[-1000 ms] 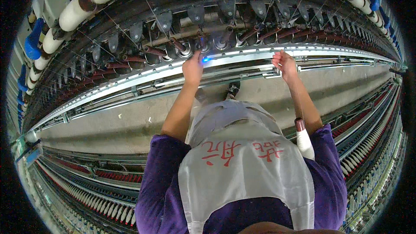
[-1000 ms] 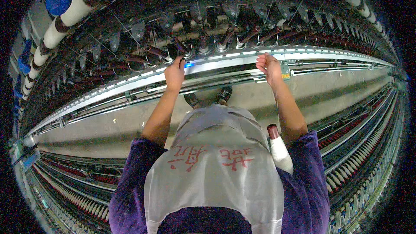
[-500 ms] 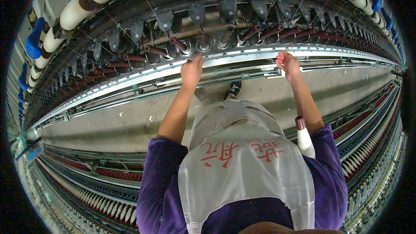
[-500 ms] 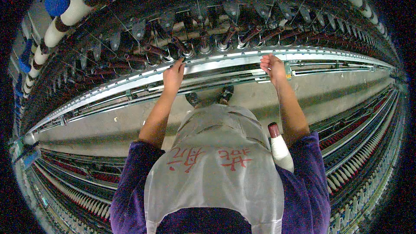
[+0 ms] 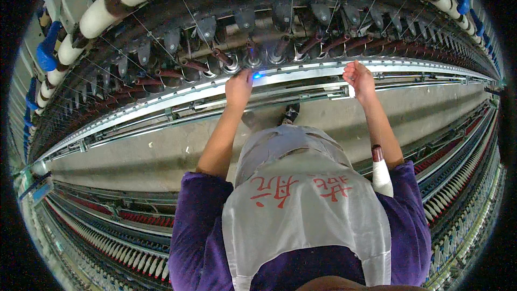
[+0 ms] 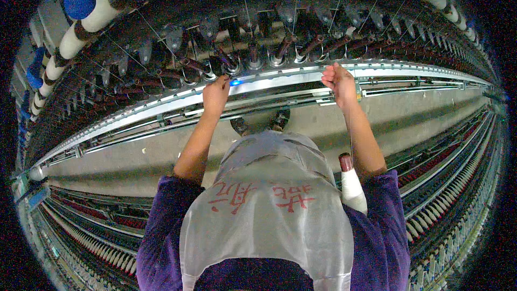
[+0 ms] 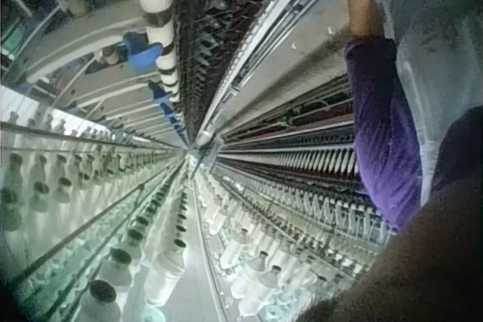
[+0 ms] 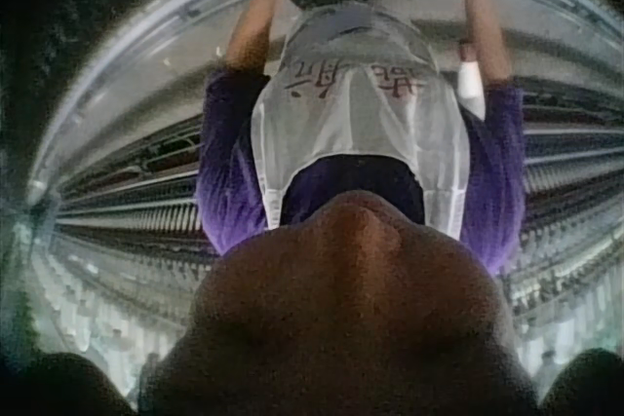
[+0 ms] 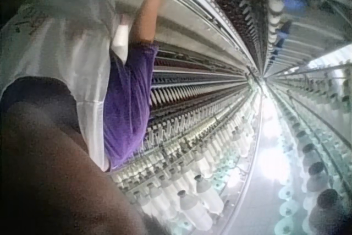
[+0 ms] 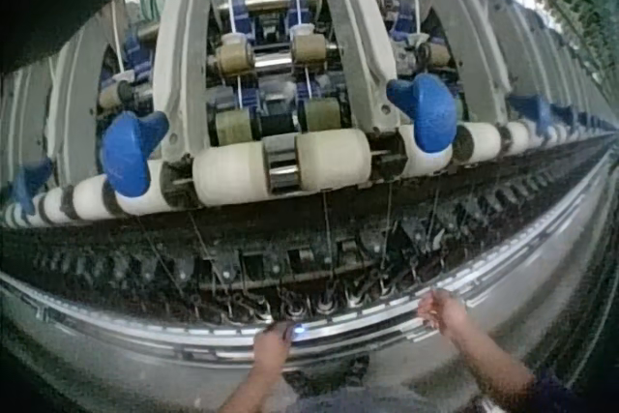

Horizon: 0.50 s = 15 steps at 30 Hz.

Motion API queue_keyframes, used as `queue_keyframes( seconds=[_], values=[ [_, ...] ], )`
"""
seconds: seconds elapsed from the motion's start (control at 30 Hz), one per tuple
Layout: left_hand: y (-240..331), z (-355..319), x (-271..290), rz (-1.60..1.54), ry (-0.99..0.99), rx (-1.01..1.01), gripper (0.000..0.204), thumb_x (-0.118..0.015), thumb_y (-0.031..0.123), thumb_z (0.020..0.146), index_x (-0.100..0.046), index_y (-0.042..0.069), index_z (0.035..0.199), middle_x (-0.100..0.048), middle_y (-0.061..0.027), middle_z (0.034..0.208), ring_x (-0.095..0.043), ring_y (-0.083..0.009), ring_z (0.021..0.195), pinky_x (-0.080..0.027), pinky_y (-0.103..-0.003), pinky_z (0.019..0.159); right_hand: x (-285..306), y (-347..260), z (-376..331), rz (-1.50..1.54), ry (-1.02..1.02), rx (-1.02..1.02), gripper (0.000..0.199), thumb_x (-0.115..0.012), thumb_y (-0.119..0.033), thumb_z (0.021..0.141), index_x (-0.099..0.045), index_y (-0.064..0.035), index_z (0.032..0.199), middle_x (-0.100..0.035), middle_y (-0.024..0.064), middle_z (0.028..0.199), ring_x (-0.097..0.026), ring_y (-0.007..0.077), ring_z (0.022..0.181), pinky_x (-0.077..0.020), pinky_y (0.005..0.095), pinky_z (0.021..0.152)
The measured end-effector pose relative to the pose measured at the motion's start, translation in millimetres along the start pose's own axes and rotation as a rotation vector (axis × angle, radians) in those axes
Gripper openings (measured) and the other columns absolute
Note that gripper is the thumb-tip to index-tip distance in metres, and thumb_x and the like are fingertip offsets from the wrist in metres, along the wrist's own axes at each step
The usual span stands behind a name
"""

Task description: The person threads yarn through the guides and spindles of a circular knitting machine. They repeatedly reach up to guide the thread, pull it through, and secure it on the machine's components.

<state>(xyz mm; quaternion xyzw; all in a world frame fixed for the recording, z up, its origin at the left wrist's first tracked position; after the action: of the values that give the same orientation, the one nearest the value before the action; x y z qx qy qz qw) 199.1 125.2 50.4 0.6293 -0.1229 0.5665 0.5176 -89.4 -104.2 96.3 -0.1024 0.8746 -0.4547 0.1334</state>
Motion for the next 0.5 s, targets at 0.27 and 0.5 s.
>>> queue_keyframes(
  seconds=[0.27, 0.5],
  values=[
    [41, 0, 61, -1.153, -0.079, 0.609, 0.013, -0.057, 0.013, 0.087, -0.063, 0.002, 0.087, -0.047, 0.0012, 0.052, -0.043, -0.0070, 0.044, -0.038, -0.022, 0.045, -69, -10, -49, -0.217, -0.320, 0.154, 0.032, -0.046, -0.031, 0.093, -0.058, -0.0016, 0.091, -0.062, 0.0067, 0.083, -0.060, 0.0148, 0.073, -0.0499, 0.0282, 0.070],
    [79, 46, 69, -0.858, 0.026, 0.208, 0.018, -0.056, 0.016, 0.089, -0.064, 0.005, 0.100, -0.050, 0.0021, 0.055, -0.045, -0.0056, 0.048, -0.037, -0.022, 0.046, -156, 1, -79, -0.567, -0.712, 0.269, 0.029, -0.043, -0.019, 0.095, -0.060, 0.0039, 0.092, -0.063, 0.0075, 0.085, -0.060, 0.0140, 0.079, -0.0499, 0.0271, 0.073]
  ],
)
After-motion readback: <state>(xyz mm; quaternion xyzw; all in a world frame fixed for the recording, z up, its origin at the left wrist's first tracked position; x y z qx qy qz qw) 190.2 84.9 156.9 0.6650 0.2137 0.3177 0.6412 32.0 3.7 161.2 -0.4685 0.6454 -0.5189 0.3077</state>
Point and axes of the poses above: each hand's wrist, its own z-axis towards the middle knuckle, its own x-axis out of the back of the hand, y = z × x, the point moved 3 cm from there along z, towards the middle knuckle
